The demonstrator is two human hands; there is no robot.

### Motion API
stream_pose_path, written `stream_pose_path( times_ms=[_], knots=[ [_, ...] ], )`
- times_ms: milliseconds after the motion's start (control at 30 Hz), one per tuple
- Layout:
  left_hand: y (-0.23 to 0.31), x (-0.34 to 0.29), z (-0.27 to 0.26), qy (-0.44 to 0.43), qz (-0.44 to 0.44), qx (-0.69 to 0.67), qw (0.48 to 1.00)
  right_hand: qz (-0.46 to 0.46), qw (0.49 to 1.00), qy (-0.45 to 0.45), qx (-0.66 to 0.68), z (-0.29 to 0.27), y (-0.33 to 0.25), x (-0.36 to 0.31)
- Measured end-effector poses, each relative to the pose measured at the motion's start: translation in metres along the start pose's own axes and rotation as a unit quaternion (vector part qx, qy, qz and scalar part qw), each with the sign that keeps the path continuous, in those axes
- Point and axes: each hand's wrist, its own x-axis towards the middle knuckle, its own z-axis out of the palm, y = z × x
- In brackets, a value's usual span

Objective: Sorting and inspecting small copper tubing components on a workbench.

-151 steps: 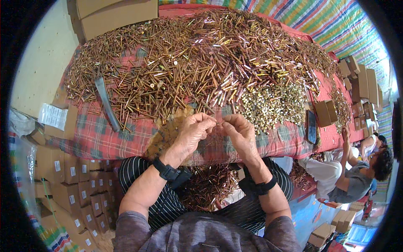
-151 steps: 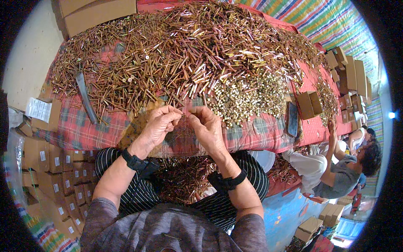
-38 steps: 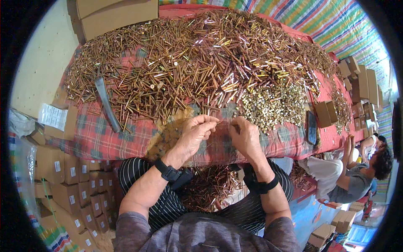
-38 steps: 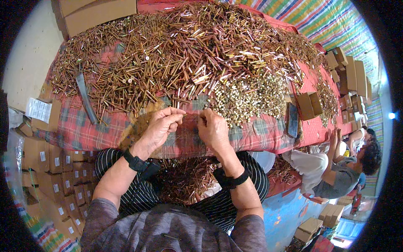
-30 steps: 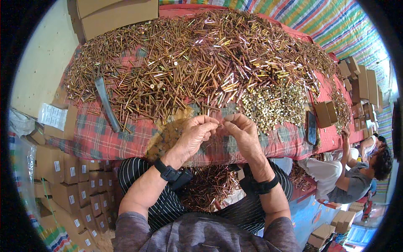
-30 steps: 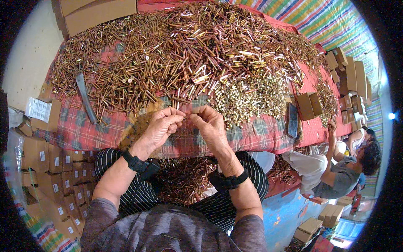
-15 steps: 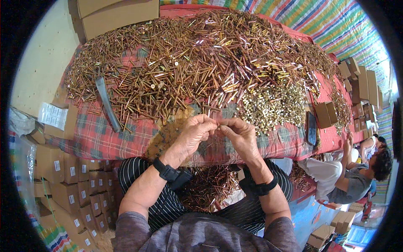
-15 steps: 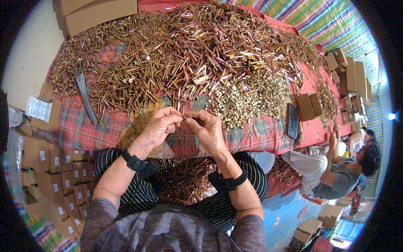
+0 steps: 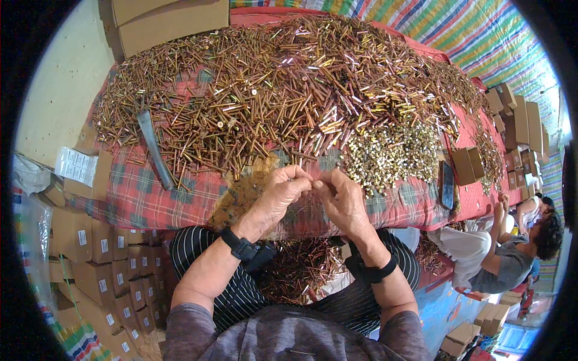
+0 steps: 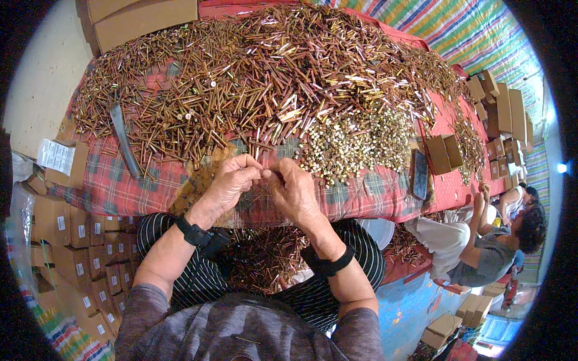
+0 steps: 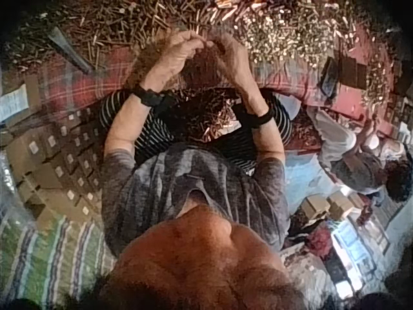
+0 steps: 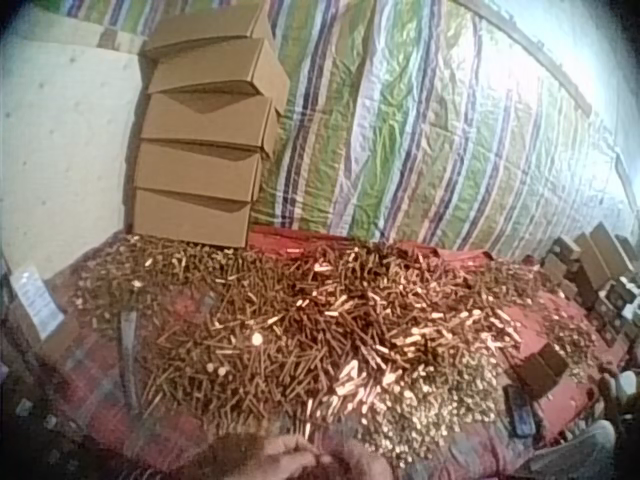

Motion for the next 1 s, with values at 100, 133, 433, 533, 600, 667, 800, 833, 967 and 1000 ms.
stream_pose_path(
  times_ms=[100, 133, 433, 533, 600, 667, 800, 833, 967, 1000],
  knots=[
    [-0.003, -0.001, 0.003, -0.004, 0.009, 0.061, 0.998, 0.063, 0.997, -0.036, -0.018, -0.003, 0.001, 0.001],
    [-0.003, 0.000, 0.003, -0.005, 0.010, 0.061, 0.998, 0.178, 0.978, -0.062, 0.093, -0.003, 0.003, 0.001],
    [0.014, 0.002, -0.008, 0.024, 0.098, 0.431, 0.897, -0.039, 0.982, 0.003, -0.183, -0.001, 0.013, 0.021],
    [-0.001, 0.015, -0.020, 0.153, 0.192, 0.545, 0.802, -0.087, 0.966, 0.031, -0.241, 0.018, 0.023, 0.036],
    [-0.009, 0.020, -0.022, 0.150, 0.227, 0.558, 0.784, -0.136, 0.930, 0.039, -0.338, 0.029, 0.034, 0.043],
    [-0.010, 0.022, -0.019, 0.147, 0.262, 0.598, 0.743, -0.130, 0.928, 0.024, -0.348, 0.033, 0.043, 0.043],
    [-0.006, 0.022, -0.019, 0.131, 0.200, 0.565, 0.790, -0.048, 0.938, -0.002, -0.344, 0.029, 0.032, 0.035],
    [-0.004, 0.020, -0.017, 0.131, 0.200, 0.564, 0.790, -0.026, 0.944, -0.005, -0.329, 0.023, 0.028, 0.032],
    [0.004, 0.012, -0.013, 0.073, 0.139, 0.582, 0.798, 0.009, 0.932, -0.032, -0.361, 0.009, 0.020, 0.018],
    [0.003, 0.012, -0.012, 0.067, 0.143, 0.578, 0.801, 0.009, 0.931, -0.032, -0.362, 0.006, 0.021, 0.014]
  ],
)
